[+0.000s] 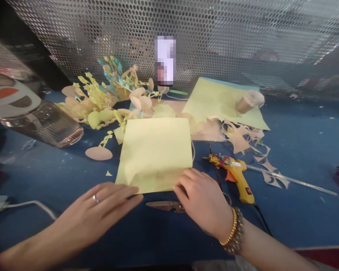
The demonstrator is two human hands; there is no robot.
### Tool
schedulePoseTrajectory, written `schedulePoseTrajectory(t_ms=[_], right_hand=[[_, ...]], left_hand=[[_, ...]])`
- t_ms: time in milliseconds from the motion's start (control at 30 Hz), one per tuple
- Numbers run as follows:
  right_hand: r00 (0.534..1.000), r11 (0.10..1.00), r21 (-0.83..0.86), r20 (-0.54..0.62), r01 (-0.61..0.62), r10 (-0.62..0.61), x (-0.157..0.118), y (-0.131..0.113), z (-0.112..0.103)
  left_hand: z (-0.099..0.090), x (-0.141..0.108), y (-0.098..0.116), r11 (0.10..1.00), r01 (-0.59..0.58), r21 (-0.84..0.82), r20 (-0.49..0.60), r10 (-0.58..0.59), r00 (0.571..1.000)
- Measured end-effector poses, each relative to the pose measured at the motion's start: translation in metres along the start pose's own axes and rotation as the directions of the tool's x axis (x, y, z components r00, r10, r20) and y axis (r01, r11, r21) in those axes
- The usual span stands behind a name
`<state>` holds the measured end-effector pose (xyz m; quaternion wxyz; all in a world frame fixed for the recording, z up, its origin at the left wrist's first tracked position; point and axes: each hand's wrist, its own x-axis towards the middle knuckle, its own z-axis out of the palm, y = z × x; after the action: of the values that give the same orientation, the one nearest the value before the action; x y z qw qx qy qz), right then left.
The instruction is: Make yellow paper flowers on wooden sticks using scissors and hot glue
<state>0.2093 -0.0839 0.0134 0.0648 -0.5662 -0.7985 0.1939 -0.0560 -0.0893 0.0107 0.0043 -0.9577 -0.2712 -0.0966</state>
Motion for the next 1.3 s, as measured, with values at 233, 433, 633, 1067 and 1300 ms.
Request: schedulePoseTrajectory(t_ms=[233,433,633,1067,1300], right_hand=[[1.0,1.0,-0.007,-0.008,0.005,-0.005,0.002,-0.002,-0.001],[0.999,1.0,-0.004,-0.043,0.024,-0.024,-0.001,-0.001,-0.003],[0.913,0.947,-0.082,-0.249,0.311,-0.321,-0.02,-0.019,0.004],[0.899,0.91,-0.244,-0.204,0.337,-0.387,-0.027,-0.025,0.033],[0.917,0.919,-0.266,-0.197,0.29,-0.346,-0.029,-0.026,0.039]], left_hand=[[0.015,-0.003,0.03,0.991,-0.101,0.084,0.048,0.098,0.994],[0.023,0.001,0.032,0.994,-0.04,0.097,0.072,0.033,0.997],[0.028,0.0,0.032,0.999,-0.004,0.048,0.109,-0.001,0.994],[0.027,-0.003,0.034,0.998,0.054,0.02,0.103,-0.056,0.993],[0.03,-0.003,0.035,0.994,0.106,0.021,0.094,-0.108,0.99]])
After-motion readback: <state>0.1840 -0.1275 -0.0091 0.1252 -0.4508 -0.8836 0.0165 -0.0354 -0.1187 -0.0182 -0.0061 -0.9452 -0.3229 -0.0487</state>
